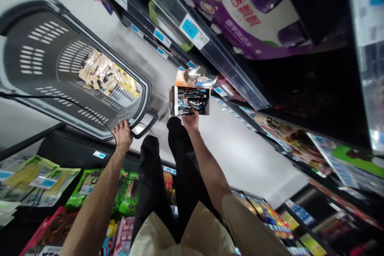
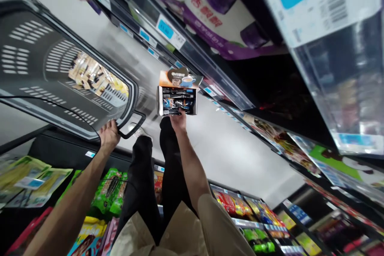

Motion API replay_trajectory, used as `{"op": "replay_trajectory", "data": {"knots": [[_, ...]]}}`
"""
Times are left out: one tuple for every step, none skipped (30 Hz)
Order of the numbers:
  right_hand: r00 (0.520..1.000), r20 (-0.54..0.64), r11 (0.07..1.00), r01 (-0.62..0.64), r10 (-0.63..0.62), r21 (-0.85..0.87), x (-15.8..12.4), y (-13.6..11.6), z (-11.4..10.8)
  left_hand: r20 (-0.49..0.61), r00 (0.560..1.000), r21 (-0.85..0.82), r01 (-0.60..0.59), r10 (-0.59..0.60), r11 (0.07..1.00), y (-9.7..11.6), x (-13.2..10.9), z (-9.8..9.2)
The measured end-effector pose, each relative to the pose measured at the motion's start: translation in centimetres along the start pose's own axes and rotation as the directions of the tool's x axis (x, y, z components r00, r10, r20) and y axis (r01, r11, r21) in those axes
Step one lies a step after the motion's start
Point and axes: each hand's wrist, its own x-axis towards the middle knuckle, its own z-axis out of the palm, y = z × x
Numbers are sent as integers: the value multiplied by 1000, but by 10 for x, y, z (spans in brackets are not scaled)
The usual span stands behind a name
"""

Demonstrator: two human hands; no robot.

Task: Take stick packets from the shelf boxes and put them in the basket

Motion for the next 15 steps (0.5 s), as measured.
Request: {"op": "replay_trajectory", "data": {"knots": [[1000,14,1000,-3,3,9,0,0,-1,2,1000,-12,4,-3,1000,-1,1,2],[1000,21,1000,-8,8,14,1,1,-2,-1,1000,-26,3,-3,1000,-2,2,4],[1000,21,1000,-15,15,11,2,1,-4,-8,1000,-39,2,-2,999,-4,4,7],[1000,14,1000,-25,25,0,3,0,-7,-17,1000,-52,0,-1,999,-6,5,9],[999,1,999,-35,35,-18,4,0,-10,-27,1000,-63,-2,0,998,-8,6,12],[999,-5,998,-53,53,-43,5,-1,-14,-36,999,-73,-5,3,997,-11,8,14],[998,-13,996,-57,56,-71,7,-2,-17,-40,999,-80,-13,10,997,-14,9,16],[999,-23,994,-49,47,-95,8,-2,-21,-39,999,-86,-26,23,996,-18,9,17],[998,-26,991,-62,59,-122,9,-2,-23,-34,999,-93,-45,42,995,-23,10,18],[998,-31,988,-61,57,-144,10,-2,-25,-27,998,-100,-65,62,993,-28,11,18],[998,-35,985,-60,55,-164,11,-2,-27,-21,997,-105,-81,79,991,-34,11,18],[998,-41,981,-62,55,-184,11,-2,-27,-20,996,-108,-92,90,990,-41,12,19],[997,-49,978,-60,51,-202,11,-1,-27,-25,995,-106,-94,92,990,-47,13,20],[997,-57,974,-58,46,-220,10,0,-25,-37,995,-100,-92,88,991,-54,14,22],[997,-66,970,-54,40,-235,10,1,-23,-52,995,-93,-89,84,992,-60,16,25]]}}
